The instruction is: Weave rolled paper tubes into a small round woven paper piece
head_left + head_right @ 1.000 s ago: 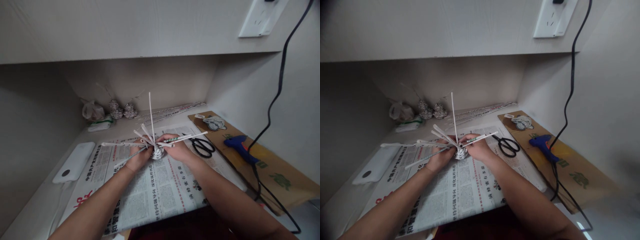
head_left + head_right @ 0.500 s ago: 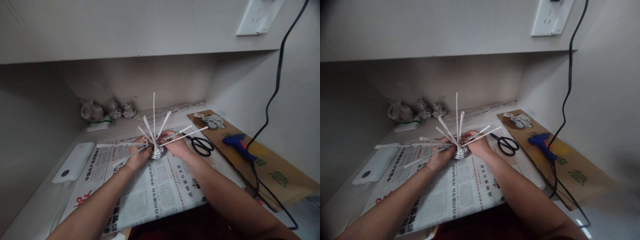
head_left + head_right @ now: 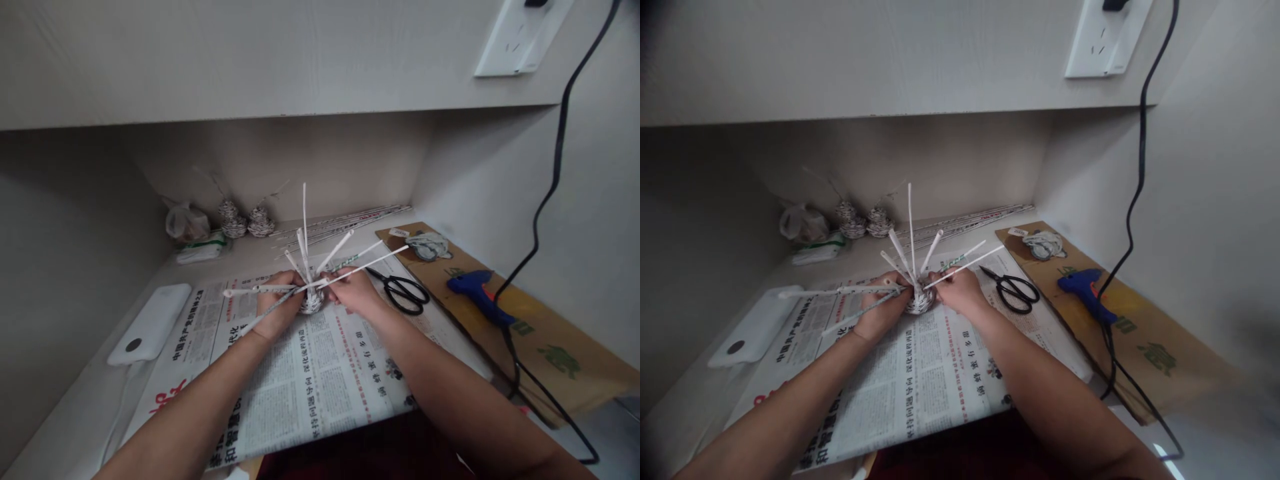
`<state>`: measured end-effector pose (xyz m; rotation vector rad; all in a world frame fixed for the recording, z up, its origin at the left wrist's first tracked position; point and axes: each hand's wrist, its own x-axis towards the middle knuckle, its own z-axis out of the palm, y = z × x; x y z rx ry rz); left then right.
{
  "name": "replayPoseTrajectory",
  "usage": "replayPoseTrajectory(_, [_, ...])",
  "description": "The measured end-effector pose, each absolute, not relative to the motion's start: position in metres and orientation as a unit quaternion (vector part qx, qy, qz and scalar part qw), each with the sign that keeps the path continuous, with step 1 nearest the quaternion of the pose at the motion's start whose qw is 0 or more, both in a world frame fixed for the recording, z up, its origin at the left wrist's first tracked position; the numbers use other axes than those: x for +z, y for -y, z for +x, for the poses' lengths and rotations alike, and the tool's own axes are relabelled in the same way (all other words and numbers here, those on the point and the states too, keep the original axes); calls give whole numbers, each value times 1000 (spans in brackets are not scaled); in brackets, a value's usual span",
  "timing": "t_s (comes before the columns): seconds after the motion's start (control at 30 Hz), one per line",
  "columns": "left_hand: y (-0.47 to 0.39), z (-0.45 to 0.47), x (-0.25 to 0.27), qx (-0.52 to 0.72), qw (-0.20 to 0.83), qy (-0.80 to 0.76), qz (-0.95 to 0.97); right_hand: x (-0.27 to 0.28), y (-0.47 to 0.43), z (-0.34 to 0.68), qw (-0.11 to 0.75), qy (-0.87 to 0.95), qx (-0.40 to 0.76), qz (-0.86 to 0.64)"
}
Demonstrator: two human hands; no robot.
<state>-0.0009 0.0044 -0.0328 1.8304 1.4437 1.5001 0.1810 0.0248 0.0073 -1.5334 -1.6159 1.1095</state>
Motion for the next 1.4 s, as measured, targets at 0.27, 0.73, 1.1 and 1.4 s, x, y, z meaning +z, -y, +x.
replayPoseTrajectory(0.27, [-3,4,-18,574,220,-544,571,1,-20,178,385,707,384,-452])
replayPoseTrajectory(0.73, [-2,8,-10,564,225,-559,564,-7,-11,165,384,752,305,-441])
replayPoseTrajectory(1.1, [-3,5,-13,565,245,-552,562,-3,-3,162,396,769,317,-388])
replayPoseTrajectory(1.4, [2,7,-4,538,238,-566,577,-6,-1,160,459,806,208,-311])
